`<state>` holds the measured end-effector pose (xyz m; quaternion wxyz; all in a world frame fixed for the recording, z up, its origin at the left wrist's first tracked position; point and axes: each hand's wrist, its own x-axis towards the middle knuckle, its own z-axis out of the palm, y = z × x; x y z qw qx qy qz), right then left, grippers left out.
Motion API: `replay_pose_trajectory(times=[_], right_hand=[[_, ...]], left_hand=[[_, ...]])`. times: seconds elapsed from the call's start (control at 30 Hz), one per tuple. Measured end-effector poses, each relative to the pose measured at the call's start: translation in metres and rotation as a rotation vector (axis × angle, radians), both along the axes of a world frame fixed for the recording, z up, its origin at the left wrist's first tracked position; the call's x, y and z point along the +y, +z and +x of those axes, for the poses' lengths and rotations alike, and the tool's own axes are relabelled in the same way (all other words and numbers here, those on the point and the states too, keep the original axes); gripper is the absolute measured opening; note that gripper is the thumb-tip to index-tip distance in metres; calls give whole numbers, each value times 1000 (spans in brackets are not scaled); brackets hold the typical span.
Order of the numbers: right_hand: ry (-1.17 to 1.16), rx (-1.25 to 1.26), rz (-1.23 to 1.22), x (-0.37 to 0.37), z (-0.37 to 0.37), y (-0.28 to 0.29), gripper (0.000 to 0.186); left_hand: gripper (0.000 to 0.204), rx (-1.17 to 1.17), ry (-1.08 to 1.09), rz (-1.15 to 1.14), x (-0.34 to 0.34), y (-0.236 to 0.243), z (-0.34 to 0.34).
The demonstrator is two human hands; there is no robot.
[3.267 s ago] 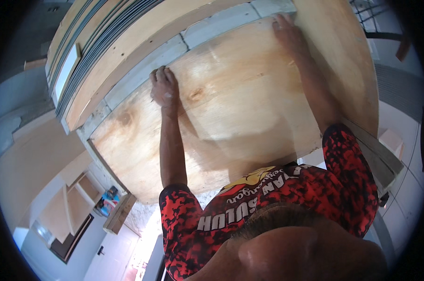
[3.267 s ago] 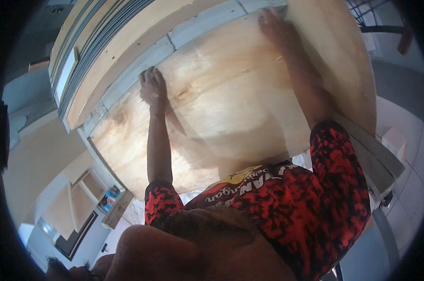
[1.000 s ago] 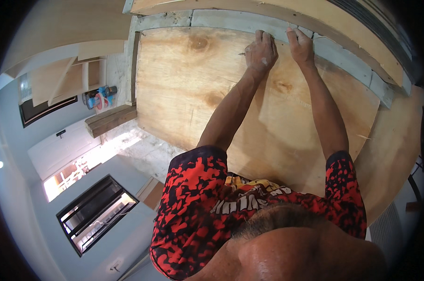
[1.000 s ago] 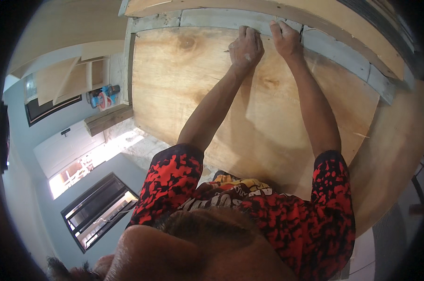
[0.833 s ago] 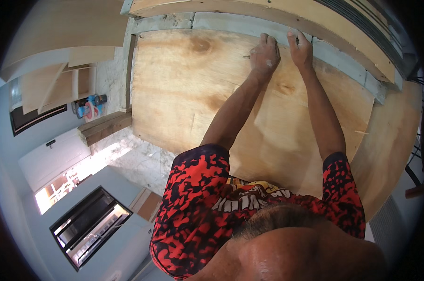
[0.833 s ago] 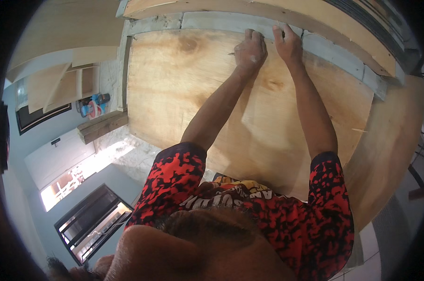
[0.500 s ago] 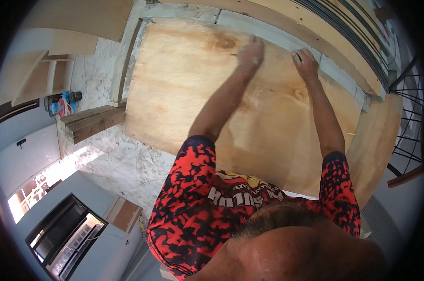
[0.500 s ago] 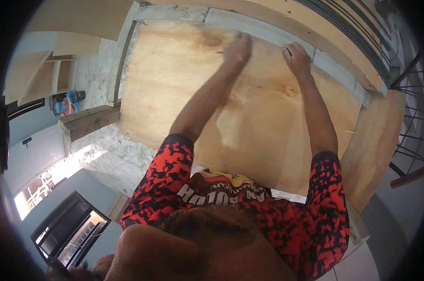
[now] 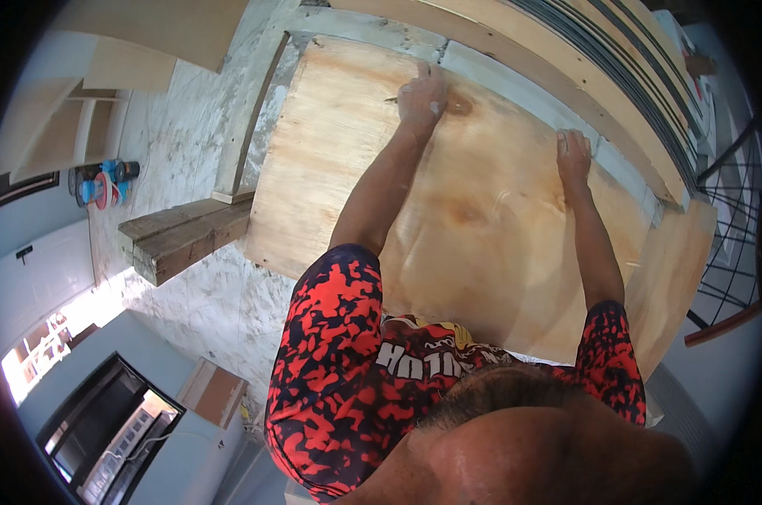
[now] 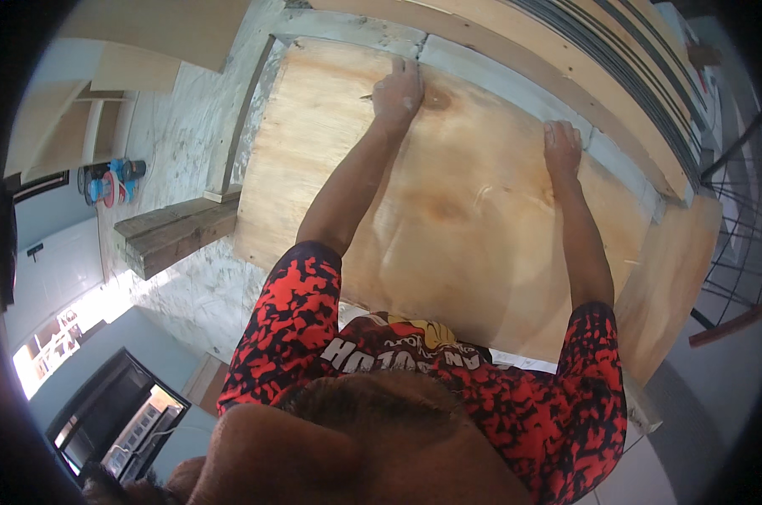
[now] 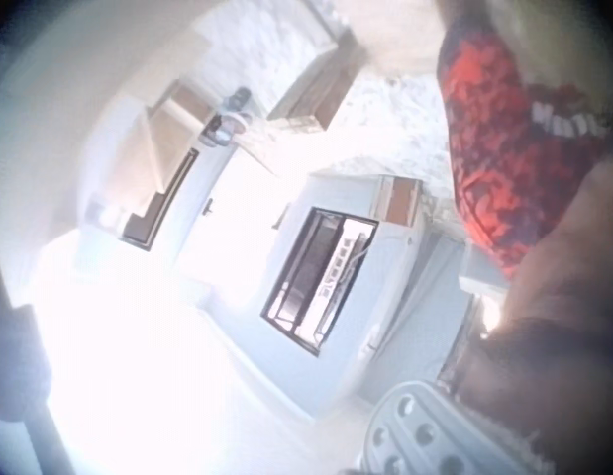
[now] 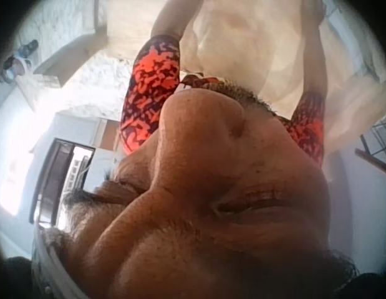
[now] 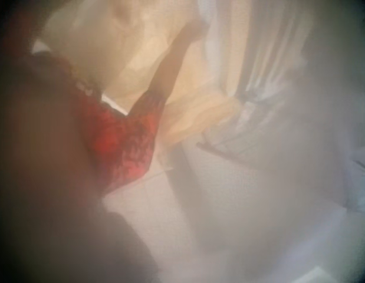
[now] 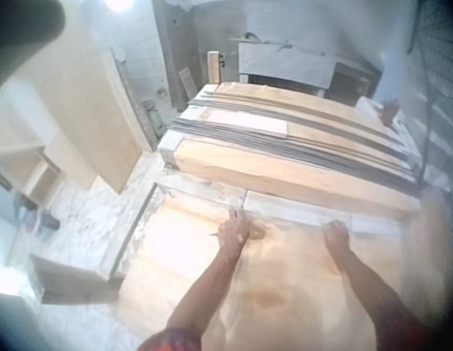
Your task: The person maneuvers a plywood panel against a brick and wood structure, uses a saw to trim an edge, and then uses a hammer and a small tool to adjust or secure the wood while sitting on the floor.
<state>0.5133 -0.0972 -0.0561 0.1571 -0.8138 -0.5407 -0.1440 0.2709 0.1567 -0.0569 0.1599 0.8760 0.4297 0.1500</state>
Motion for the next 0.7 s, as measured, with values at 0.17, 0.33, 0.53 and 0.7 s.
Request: replay_pose_trajectory(times=[0.17, 0.33, 0.53, 0.7], right_hand=[[42, 31, 13, 2, 0, 2, 11], [40, 20, 28, 3, 5, -2, 11], [32, 42, 48, 1, 5, -2, 11], [35, 54, 95, 5, 0, 4, 11]], left_hand=[[22, 37, -32, -56, -4, 19, -5], [28, -2, 66, -150, 38, 11, -17], [42, -113, 413, 163, 167, 17, -123], [30, -537, 234, -605, 212, 7, -152]])
